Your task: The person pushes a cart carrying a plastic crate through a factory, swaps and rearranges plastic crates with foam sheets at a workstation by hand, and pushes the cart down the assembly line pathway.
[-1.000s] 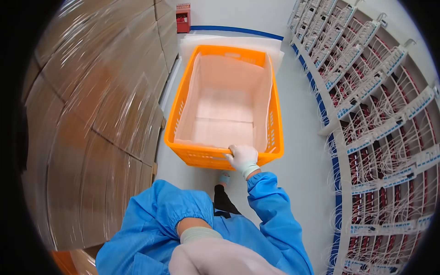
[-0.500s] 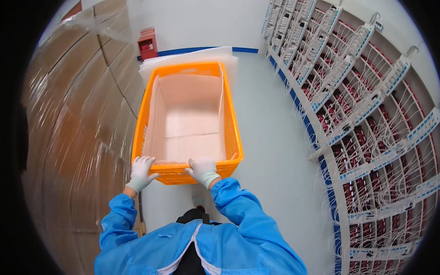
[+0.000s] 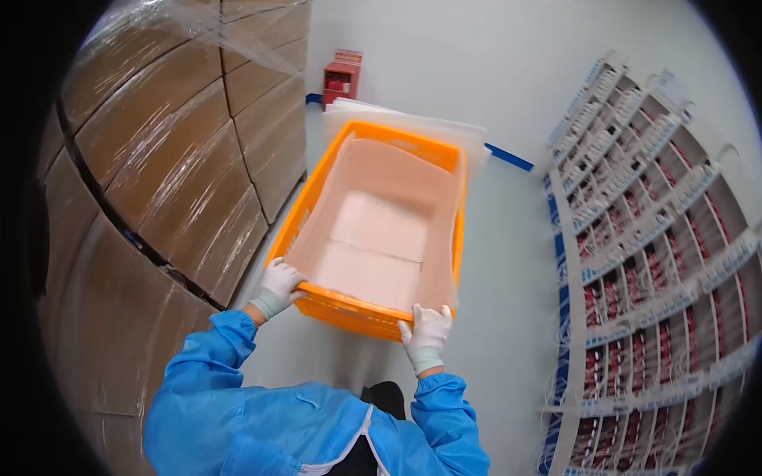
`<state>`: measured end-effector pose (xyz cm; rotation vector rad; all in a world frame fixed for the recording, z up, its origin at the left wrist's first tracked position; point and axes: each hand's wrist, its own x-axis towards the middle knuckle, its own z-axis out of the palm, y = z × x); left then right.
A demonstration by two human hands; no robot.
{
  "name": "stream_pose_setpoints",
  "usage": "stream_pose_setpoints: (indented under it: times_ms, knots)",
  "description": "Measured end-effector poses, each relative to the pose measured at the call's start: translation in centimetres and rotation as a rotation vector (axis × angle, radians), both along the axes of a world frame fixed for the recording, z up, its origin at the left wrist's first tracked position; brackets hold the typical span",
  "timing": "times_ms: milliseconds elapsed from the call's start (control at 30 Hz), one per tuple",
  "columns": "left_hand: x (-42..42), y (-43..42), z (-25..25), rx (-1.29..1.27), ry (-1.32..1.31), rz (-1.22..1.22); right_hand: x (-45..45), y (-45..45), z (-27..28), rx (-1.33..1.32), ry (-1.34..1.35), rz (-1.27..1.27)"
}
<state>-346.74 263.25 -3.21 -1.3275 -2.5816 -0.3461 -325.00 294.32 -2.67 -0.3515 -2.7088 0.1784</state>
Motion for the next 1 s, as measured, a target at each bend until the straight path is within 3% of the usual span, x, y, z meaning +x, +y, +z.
stream_pose_setpoints:
  times_ms: [233, 333, 400, 567, 900, 1000]
  knots:
    - [-12.4, 9.6, -0.9, 0.076, -0.010, 0.215, -15.5, 10.6, -0.3, -0.033, -0.043, 0.075]
    - [-17.7, 13.2, -3.1, 0.165, 0.010, 0.254, -21.5, 15.4, -0.8, -0.036, -0.007, 0.129]
    - [-20.8, 15.1, -5.6, 0.148, 0.011, 0.291, -25.3, 18.1, -3.3, -0.099, -0.125, 0.152]
    - [-28.6, 21.4, -3.8, 0.157, 0.027, 0.350, -35.0, 25.5, -2.2, -0.123, -0.024, 0.252]
    - [-43.5, 32.3, -4.9, 0.198, 0.048, 0.492, -55.1, 37.4, -1.6, -0.101, -0.101, 0.360]
    - [-47.7, 35.7, -4.6, 0.232, 0.035, 0.546, -61.8, 41.5, -2.7, -0.127, -0.018, 0.455]
